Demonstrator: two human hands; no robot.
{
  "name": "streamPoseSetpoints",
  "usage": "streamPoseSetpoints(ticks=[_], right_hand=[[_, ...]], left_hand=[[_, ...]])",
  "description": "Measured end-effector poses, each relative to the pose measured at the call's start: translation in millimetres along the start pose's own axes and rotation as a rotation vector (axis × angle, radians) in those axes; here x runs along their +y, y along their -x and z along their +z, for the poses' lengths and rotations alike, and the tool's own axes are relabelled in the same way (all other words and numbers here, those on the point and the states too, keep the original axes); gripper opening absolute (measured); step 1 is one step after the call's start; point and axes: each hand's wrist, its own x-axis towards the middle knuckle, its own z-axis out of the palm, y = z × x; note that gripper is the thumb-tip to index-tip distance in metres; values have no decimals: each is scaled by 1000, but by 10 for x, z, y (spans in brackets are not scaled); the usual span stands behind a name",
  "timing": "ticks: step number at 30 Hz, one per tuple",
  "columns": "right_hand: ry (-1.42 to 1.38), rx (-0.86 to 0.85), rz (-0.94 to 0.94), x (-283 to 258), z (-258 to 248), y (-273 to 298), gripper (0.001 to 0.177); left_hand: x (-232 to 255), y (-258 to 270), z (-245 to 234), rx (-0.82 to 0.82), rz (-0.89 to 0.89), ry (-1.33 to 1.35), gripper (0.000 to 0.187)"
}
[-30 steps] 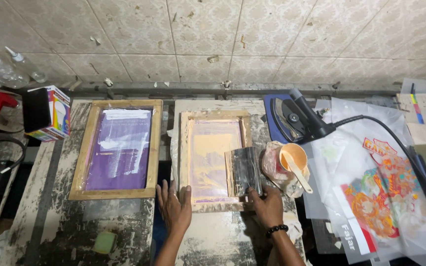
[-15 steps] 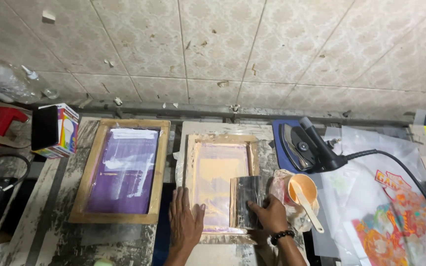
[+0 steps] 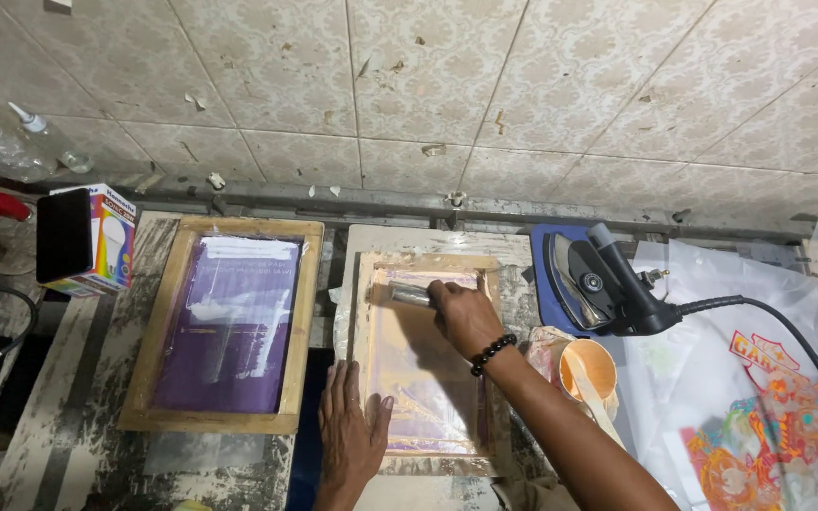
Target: The person uses a squeegee to spread a light-colored paste across a screen printing frame. They repeatedly scoop more paste from a container using a wooden stick and apply it to the screen, then smooth it out with the squeegee. The process is repeated multiple times to ensure even coverage.
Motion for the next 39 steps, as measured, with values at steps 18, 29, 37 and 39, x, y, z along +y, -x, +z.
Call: streamPoseSetpoints(ticks=[18, 29, 37, 39], right_hand=[[87, -146, 17, -113, 405, -157, 12], [-28, -323, 126, -455, 87, 662, 5], [193, 156, -78, -212, 491, 199, 34], [136, -44, 27, -119, 813, 262, 51]], left_hand=[[-27, 8, 42, 3, -6, -22, 76], [-22, 32, 12, 122, 65, 97, 63], [-61, 38, 38, 131, 51, 67, 65], [-74, 57, 69, 113, 9, 70, 65]])
